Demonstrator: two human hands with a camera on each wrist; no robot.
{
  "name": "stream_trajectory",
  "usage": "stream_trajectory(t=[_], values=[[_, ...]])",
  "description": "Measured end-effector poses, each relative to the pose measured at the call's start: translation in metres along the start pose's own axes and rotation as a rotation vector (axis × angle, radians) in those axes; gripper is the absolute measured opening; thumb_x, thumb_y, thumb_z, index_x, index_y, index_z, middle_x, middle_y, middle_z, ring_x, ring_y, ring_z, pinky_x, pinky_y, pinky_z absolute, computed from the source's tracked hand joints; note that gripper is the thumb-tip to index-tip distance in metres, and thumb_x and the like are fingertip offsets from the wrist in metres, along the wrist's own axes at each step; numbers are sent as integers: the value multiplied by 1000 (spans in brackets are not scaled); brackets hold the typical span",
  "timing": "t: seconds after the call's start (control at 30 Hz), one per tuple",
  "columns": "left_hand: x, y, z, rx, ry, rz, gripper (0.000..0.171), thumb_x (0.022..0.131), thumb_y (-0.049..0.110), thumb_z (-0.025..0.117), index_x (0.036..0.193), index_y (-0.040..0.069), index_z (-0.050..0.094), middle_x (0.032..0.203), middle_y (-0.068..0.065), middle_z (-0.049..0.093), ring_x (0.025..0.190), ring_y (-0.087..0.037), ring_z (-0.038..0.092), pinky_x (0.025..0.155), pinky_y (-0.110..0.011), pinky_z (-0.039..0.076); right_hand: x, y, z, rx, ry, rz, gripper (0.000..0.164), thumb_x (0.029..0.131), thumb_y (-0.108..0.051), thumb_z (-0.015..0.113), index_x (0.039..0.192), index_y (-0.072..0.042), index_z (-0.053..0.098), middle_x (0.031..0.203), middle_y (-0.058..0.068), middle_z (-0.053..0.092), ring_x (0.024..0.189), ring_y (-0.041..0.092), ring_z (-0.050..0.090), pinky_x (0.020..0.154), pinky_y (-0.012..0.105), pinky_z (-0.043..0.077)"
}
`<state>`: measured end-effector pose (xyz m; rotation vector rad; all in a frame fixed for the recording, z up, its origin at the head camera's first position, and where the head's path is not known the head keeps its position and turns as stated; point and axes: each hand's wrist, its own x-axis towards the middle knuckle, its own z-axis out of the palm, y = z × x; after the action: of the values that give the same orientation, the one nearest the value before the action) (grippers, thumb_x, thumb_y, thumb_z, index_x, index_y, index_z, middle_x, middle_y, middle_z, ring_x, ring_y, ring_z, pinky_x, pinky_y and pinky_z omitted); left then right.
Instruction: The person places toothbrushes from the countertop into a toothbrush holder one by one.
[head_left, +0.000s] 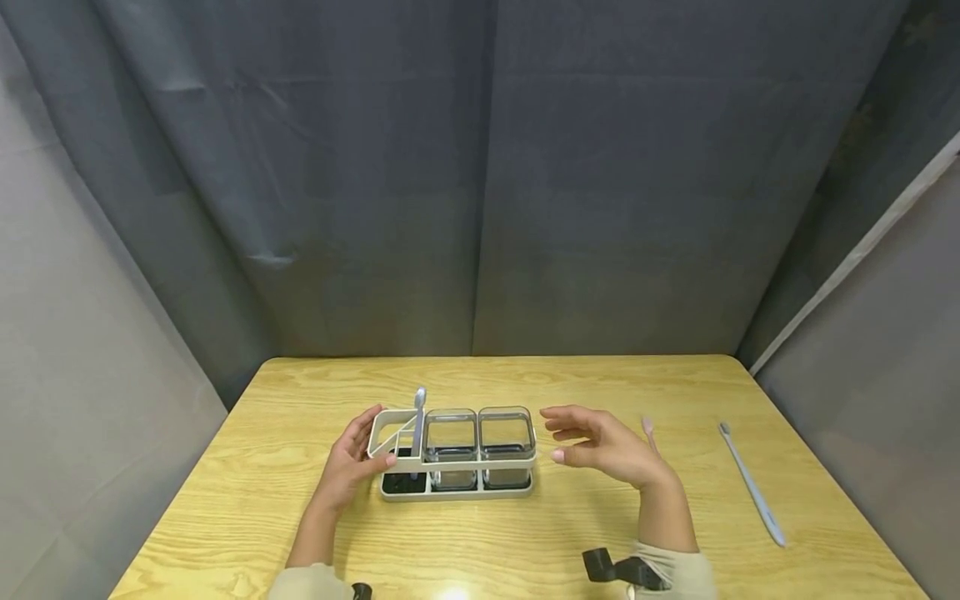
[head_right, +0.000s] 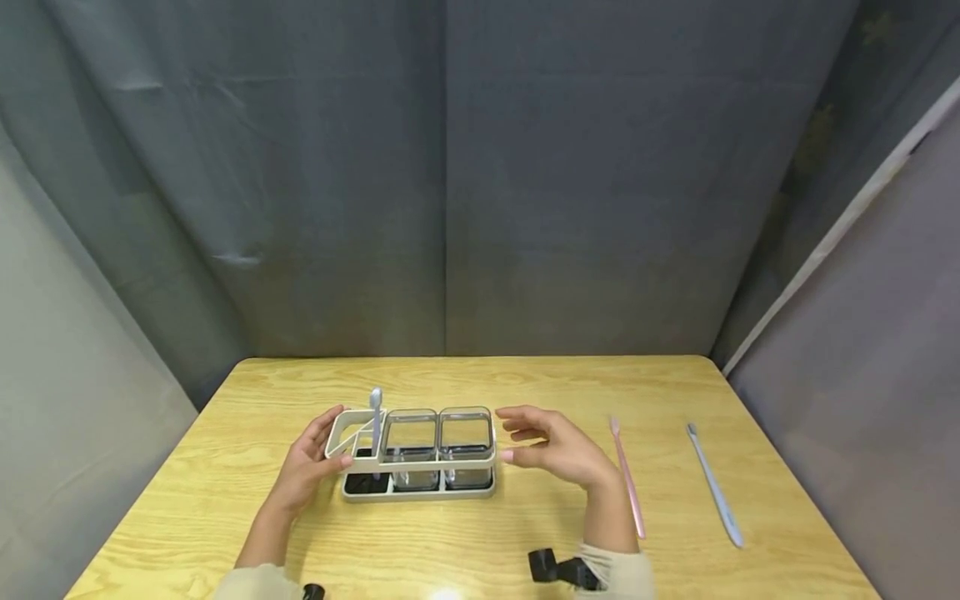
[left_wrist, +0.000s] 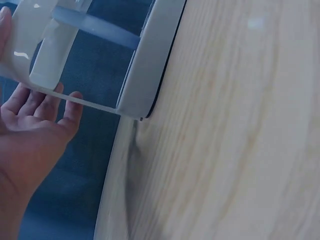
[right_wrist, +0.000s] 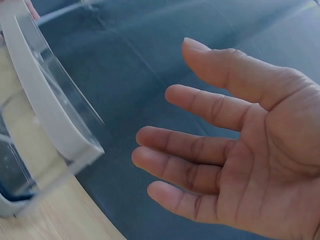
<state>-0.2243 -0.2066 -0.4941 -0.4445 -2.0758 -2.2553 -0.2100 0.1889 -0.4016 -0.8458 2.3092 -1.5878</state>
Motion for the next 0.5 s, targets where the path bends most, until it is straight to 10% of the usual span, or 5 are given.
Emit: stream_trajectory(t=[0.5], values=[[-1, -2, 1, 16, -25, -24, 78, 78, -2, 70, 144, 3, 29, 147, -16, 29, 135, -30, 22, 105, -28, 27, -33, 21, -30, 25, 87, 163, 54, 88, -20, 66, 136, -7, 45, 132, 21, 44, 116, 41, 43, 89, 40, 45]])
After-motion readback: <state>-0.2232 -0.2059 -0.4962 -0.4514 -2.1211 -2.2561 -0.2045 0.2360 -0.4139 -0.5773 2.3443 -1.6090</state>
